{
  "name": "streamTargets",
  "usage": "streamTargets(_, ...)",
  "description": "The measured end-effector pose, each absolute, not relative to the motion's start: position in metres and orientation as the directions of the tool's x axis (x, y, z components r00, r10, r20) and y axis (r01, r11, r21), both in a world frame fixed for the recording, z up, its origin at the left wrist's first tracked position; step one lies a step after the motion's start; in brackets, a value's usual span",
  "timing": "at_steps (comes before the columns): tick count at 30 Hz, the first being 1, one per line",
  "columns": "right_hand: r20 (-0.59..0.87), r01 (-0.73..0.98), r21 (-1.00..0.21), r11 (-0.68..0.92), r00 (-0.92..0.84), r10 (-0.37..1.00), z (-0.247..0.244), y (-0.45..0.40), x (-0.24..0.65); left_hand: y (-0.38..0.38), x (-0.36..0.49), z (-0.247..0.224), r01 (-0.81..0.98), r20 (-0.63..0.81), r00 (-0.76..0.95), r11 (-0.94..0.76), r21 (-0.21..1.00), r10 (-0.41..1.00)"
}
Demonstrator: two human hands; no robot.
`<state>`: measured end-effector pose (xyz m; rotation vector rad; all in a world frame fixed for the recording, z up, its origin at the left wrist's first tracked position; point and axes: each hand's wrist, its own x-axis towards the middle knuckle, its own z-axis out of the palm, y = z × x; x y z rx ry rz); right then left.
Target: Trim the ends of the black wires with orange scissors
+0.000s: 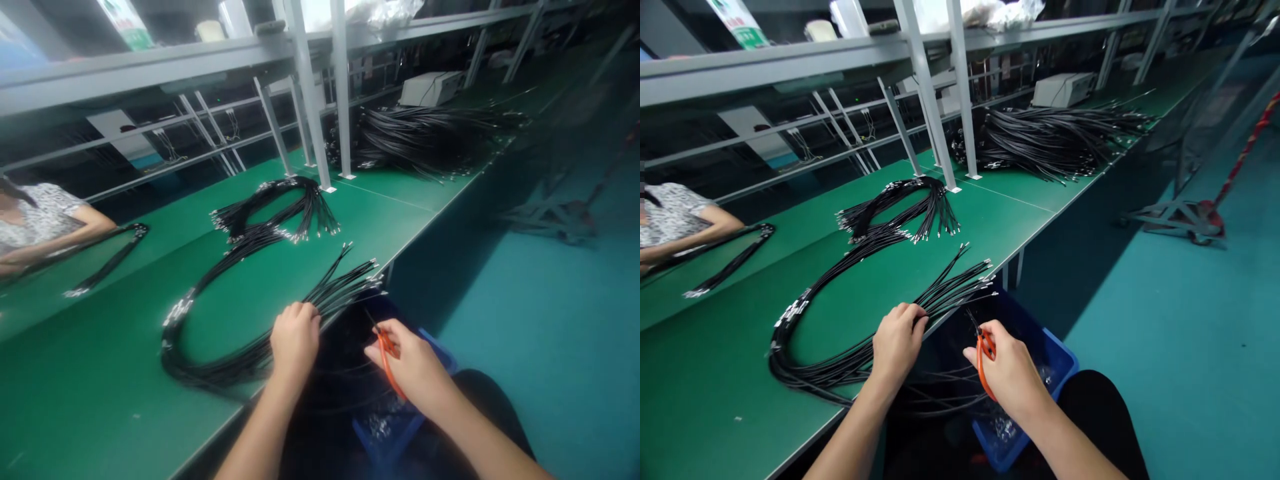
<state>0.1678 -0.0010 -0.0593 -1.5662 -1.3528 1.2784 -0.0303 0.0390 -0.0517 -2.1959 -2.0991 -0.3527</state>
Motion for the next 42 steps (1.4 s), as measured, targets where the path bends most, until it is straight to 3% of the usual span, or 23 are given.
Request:
streamTargets(4,-0.266,0.099,-0.959,-0.265,0.0,0.964,-0.063,0.001,0.178,0.045,-0.029,-0.031,0.99,0.253,0.0,-0.035,0.136,0.968)
streamTargets(7,-0.257,-0.053,-0.966,-0.254,0.045,0.965,-0.056,0.001,0.185,0.051,-0.015,-0.012,0.964,0.213,-0.003,-0.054,0.261,0.977)
streamTargets(11,-0.271,-0.274,-0.932,-0.236,0.099,0.957,-0.053,0.002,0.183,0.05,0.025,0.009,0.82,0.113,0.258,-0.28,0.5,0.959)
streamTargets(15,-0.265,-0.457,-0.871,-0.179,0.133,0.955,-0.054,-0.003,0.181,0.039,0.059,0.019,0.664,0.212,0.424,-0.462,0.589,0.88)
streamTargets(18,-0.25,-0.555,-0.824,-0.109,0.185,0.95,-0.047,-0.009,0.186,0.03,0.06,0.013,0.548,0.229,0.393,-0.427,0.72,0.891)
streamTargets(23,-0.162,-0.647,-0.762,0.022,0.223,0.961,-0.03,-0.014,0.19,0.017,0.047,-0.01,0.328,0.085,0.372,-0.216,0.92,0.924)
streamTargets(29,-0.178,-0.68,-0.733,0.007,0.202,0.963,-0.022,-0.008,0.181,0.009,0.048,-0.017,0.292,0.07,0.338,-0.175,0.94,0.939)
streamTargets(42,-0.143,-0.593,-0.805,0.025,0.235,0.961,-0.022,-0.008,0.178,0.0,0.047,-0.014,0.479,0.137,0.265,-0.253,0.841,0.955)
